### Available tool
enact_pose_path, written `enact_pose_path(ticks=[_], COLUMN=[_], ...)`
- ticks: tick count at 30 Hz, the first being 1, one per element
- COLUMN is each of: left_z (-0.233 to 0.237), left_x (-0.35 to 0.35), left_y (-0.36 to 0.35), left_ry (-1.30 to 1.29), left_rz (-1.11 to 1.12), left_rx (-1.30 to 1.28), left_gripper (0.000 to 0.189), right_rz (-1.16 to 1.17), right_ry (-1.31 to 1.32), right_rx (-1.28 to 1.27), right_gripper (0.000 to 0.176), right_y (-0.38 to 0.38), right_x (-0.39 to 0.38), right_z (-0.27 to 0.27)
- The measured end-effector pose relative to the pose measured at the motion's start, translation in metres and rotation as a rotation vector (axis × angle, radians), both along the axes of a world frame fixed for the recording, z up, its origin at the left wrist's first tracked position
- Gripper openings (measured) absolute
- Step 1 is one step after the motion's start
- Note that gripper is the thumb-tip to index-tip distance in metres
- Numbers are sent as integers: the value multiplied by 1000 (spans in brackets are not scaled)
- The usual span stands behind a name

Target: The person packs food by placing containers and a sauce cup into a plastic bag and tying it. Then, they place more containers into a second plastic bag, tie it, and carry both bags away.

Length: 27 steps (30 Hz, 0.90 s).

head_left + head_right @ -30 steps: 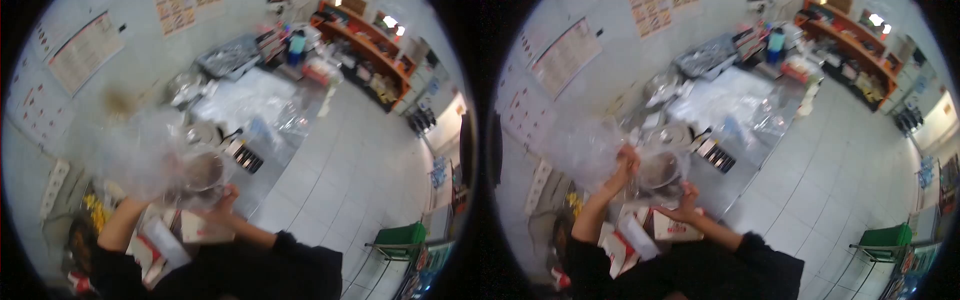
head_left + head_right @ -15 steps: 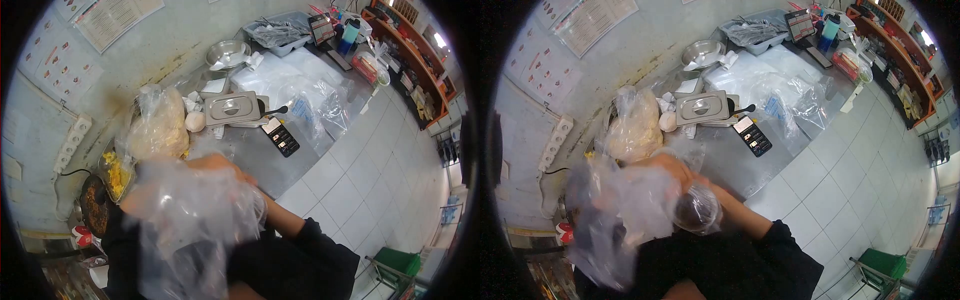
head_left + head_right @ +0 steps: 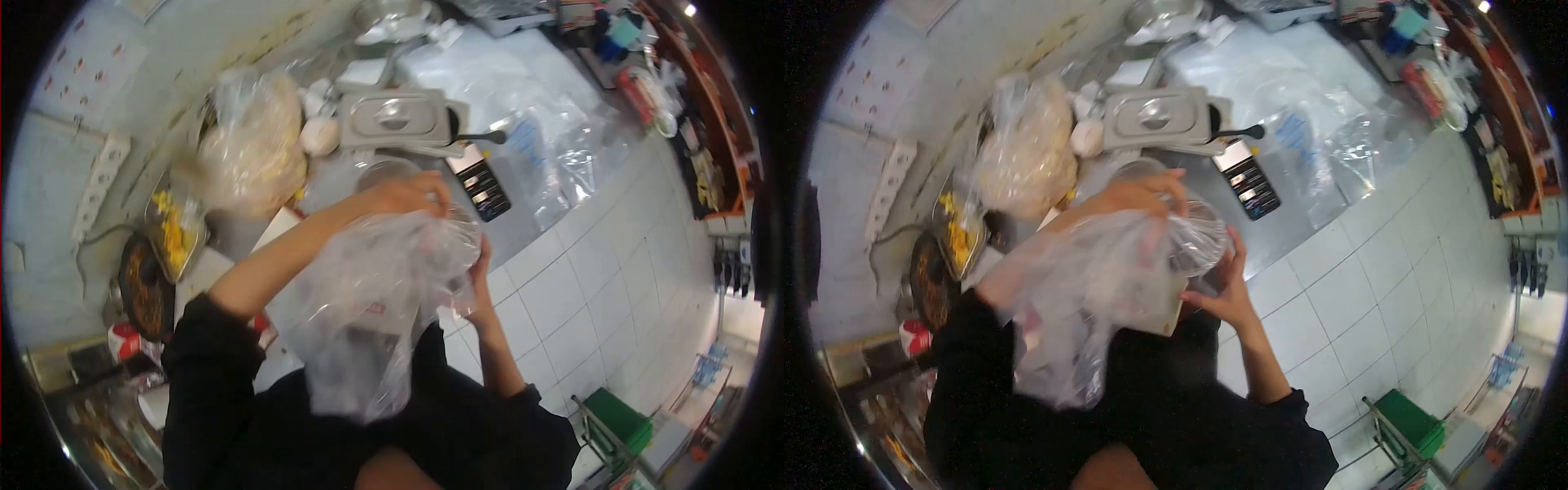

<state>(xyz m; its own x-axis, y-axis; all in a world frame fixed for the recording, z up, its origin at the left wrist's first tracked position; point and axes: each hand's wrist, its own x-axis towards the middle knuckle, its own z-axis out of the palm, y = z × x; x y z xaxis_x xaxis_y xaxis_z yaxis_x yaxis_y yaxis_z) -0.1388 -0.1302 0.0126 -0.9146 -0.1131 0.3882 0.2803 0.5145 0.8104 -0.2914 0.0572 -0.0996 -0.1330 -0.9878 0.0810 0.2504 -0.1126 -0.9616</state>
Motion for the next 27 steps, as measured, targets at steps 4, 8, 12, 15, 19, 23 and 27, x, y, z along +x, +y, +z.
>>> enact_pose_path(ticks=[4,8,12,15,19,23,27], left_z=[-44,-43,-60,-63,-71,-58,-55], left_x=[-14,-12,2,15,39,62,76], left_y=[8,33,62,70,77,62,53], left_ry=[-1,-109,-116,25,4,-20,27], left_rz=[109,583,869,949,1033,1032,935], left_rx=[-54,-290,128,42,89,13,266], left_gripper=[17,12,22,25,28,29,24], right_rz=[-87,-177,-254,-138,641,257,294], right_ry=[262,-140,-185,343,736,1087,1105], right_rx=[125,304,422,216,476,44,187], right_gripper=[82,67,63,60,59,43,22], right_y=[-10,-8,-14,-10,-54,-162,-329], right_x=[5,7,16,10,-85,-110,-121], right_z=[-36,-124,-105,-70,72,172,150])
